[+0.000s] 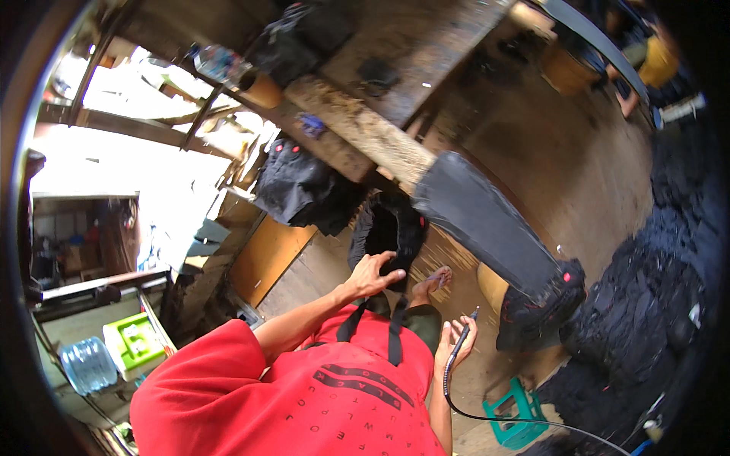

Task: The person uses a rotary grinding tool to abrade the surface of black denim shorts, focusing on the front panels and leg hems. They repeatedly reposition the shorts and work along seams and edges to create a worn appearance.

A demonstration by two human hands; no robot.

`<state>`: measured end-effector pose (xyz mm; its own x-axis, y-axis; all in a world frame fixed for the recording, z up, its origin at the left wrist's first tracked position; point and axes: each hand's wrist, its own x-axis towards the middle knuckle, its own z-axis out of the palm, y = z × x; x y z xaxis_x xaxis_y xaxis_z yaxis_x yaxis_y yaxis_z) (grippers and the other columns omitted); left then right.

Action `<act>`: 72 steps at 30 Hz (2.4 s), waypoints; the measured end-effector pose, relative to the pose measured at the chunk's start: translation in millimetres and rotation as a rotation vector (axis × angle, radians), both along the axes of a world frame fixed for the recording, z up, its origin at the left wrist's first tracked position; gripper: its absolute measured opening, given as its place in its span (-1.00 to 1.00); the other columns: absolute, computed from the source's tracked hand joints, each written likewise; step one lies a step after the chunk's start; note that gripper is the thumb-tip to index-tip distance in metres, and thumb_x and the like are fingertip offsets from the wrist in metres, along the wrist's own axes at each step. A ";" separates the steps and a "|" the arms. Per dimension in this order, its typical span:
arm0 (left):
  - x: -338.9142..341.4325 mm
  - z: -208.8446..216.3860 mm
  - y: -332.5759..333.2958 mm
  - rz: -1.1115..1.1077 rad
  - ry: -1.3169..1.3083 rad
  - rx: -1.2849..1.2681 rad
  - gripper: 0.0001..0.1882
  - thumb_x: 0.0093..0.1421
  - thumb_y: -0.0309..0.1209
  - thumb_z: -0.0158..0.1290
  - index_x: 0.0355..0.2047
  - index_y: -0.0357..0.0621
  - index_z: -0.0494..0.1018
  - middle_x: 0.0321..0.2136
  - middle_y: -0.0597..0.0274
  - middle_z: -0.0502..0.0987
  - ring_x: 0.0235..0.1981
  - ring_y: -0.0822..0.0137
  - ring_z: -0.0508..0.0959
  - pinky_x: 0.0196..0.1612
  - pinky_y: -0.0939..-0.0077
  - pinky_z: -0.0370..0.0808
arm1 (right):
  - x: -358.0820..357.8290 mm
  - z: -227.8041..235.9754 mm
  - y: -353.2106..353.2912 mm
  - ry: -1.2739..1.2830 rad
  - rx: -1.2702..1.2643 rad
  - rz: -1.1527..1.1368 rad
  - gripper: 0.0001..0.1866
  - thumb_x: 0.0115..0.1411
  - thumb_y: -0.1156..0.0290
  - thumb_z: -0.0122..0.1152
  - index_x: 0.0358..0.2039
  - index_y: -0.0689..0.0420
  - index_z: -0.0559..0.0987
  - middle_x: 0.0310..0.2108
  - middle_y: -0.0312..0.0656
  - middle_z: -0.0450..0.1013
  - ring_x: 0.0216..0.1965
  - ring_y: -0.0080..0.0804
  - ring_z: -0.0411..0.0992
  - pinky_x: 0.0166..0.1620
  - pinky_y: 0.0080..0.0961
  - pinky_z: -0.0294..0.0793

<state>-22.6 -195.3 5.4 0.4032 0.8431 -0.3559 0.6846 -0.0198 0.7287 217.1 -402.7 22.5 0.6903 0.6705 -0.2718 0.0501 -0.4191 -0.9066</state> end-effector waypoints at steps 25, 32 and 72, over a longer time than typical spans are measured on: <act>-459.6 -43.0 226.1 0.908 0.304 0.551 -0.30 0.26 -0.49 0.33 0.40 -0.26 0.39 0.29 -0.23 0.53 0.30 -0.15 0.54 0.38 0.07 0.45 | -127.2 70.0 65.2 -0.299 -0.110 0.213 -0.61 0.42 0.38 0.37 0.20 0.16 0.55 0.01 -0.10 0.62 -0.04 -0.32 0.64 0.01 -0.39 0.65; -158.4 143.7 119.0 -0.032 -0.917 -0.284 -0.56 0.42 -0.34 0.26 0.28 -0.08 0.60 0.12 0.15 0.67 0.11 0.29 0.66 0.17 0.34 0.60 | -73.9 37.3 -18.3 -0.205 -0.159 -0.093 -0.53 0.56 0.05 0.20 0.24 0.14 0.58 0.02 -0.06 0.65 -0.09 -0.24 0.68 0.00 -0.31 0.63; 609.5 4.2 -4.6 -1.173 -0.058 -0.180 0.33 0.04 -0.43 0.37 0.65 0.18 -0.29 0.46 -0.87 -0.05 0.39 -0.55 0.37 0.33 -0.12 0.54 | 288.9 -59.0 -3.5 -0.741 -0.134 -0.730 -0.84 0.28 0.59 0.46 -0.18 0.25 0.63 -0.26 -0.02 0.65 -0.27 -0.02 0.66 -0.18 -0.17 0.67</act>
<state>586.9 -199.9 9.6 0.9151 -0.1124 -0.3873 0.2825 -0.5067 0.8145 506.1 -406.2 -36.5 0.9390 0.0201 0.3433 0.2687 -0.6659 -0.6959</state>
